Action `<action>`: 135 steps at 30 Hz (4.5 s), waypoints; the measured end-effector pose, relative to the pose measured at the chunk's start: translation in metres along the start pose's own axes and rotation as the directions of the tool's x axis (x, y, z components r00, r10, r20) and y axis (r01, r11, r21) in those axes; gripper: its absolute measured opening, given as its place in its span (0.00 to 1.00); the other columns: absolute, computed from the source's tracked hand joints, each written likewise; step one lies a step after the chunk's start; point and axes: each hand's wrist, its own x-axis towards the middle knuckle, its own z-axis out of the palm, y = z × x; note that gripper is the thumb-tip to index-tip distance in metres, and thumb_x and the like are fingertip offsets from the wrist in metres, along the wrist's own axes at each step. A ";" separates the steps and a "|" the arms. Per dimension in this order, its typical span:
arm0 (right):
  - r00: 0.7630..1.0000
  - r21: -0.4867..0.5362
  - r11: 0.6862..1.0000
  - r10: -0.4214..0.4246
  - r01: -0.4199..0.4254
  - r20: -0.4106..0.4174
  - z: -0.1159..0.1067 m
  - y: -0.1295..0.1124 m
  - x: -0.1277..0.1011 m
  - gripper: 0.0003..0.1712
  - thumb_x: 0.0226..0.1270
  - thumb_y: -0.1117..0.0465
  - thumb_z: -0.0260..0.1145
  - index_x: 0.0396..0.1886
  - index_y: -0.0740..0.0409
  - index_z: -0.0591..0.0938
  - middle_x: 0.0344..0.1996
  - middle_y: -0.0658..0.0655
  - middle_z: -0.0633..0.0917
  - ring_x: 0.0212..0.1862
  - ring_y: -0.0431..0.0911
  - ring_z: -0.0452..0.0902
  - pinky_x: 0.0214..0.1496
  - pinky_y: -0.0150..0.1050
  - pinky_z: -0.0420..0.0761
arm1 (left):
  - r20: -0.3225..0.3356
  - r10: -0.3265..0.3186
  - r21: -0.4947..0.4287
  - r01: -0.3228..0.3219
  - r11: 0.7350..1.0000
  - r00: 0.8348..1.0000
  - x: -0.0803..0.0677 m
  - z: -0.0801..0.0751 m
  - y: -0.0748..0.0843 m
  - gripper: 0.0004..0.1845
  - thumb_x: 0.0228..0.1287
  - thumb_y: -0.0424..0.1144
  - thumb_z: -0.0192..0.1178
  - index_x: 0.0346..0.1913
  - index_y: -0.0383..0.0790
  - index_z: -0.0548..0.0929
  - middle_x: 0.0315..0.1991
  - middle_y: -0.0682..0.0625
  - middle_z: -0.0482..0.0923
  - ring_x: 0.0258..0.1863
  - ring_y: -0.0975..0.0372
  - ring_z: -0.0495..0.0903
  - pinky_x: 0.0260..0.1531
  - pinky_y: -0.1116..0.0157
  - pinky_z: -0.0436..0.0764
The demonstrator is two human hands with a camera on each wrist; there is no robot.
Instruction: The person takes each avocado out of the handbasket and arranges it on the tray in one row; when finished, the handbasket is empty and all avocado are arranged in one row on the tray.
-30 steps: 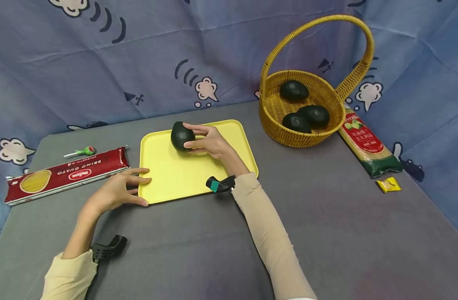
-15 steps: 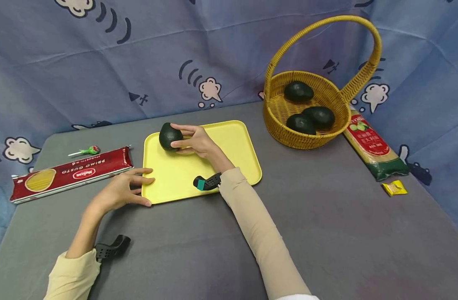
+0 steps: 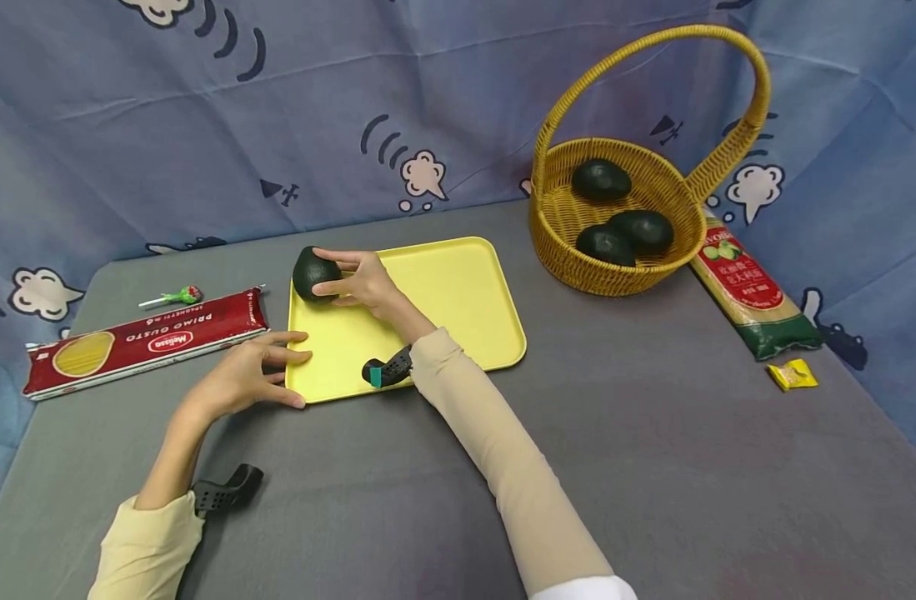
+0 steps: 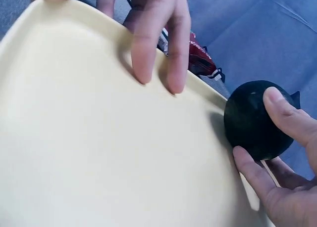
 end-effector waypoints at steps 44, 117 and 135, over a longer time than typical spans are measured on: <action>0.998 -0.033 0.999 -0.044 0.043 -0.036 -0.006 -0.001 -0.001 0.35 0.58 0.71 0.70 0.66 0.53 0.74 0.64 0.60 0.73 0.59 0.51 0.75 0.51 0.42 0.82 | -0.001 0.009 -0.012 -0.009 1.000 1.000 0.002 0.000 0.001 0.34 0.42 0.37 0.78 0.55 0.26 0.80 0.64 0.36 0.68 0.51 0.49 0.80 0.48 0.57 0.82; 0.953 -0.701 0.645 0.190 -0.302 -0.236 -0.380 -0.105 -0.150 0.26 0.68 0.59 0.64 0.65 0.36 0.73 0.66 0.64 0.68 0.41 0.31 0.78 0.44 0.37 0.84 | -0.047 0.049 -0.086 -0.053 0.995 0.998 -0.005 0.001 -0.003 0.34 0.40 0.34 0.79 0.53 0.25 0.80 0.64 0.36 0.69 0.58 0.47 0.74 0.47 0.60 0.81; 0.932 -0.541 0.762 0.240 -0.355 -0.273 -0.371 -0.080 -0.138 0.43 0.66 0.49 0.64 0.75 0.47 0.55 0.69 0.70 0.59 0.41 0.40 0.82 0.48 0.44 0.84 | -0.037 0.054 -0.093 -0.058 0.994 0.998 -0.004 0.004 -0.003 0.34 0.41 0.34 0.78 0.54 0.24 0.80 0.64 0.35 0.68 0.58 0.46 0.73 0.48 0.60 0.81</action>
